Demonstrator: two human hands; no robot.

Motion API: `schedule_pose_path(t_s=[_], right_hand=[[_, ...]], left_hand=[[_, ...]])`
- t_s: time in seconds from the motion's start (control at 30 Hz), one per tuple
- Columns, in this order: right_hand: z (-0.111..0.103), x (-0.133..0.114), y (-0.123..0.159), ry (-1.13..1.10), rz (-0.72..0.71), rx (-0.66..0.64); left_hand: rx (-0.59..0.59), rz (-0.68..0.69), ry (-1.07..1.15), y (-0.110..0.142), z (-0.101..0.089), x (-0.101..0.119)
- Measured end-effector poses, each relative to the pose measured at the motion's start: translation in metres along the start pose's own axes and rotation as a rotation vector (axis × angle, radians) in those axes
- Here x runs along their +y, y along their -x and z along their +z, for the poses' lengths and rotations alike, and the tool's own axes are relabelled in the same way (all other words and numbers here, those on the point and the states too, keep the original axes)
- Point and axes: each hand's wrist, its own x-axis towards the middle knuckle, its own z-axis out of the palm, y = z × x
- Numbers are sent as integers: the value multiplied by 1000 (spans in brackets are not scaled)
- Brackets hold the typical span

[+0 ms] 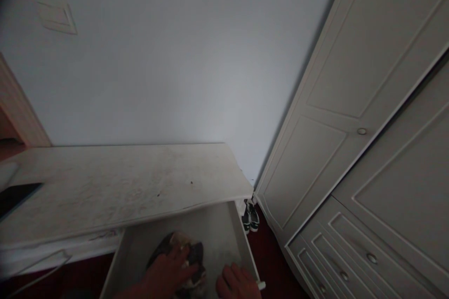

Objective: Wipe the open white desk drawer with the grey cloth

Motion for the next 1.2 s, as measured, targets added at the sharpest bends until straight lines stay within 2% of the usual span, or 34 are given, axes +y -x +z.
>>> schedule_pose_path(t_s=[0.17,0.23,0.3,0.4,0.53,0.67,0.83,1.0,1.2], right_hand=[[1,-4,-7,-18,40,83],[-3,-4,-6,-21,35,2],[-7,-4,-4,-27,31,-99],[-10,-3,-2,-37,35,-126],[-11,-3,-3,-34,25,-136],[-14,-4,-7,-27,32,-161],[-17,-5,-11,-33,50,-141],[-18,-5,-12,-27,32,-182],[-20,-5,-10,-42,30,-210]], left_hand=[[35,-320,-61,32,-5,-43],[59,-406,-93,34,-15,-52],[73,-436,-118,28,-29,-56],[104,-376,-91,9,-50,-56],[215,-280,30,-29,-71,-52],[233,-247,162,-72,-79,-34],[261,-81,6,-113,-76,4],[264,52,-69,-116,-56,28],[183,191,-42,-84,-37,44]])
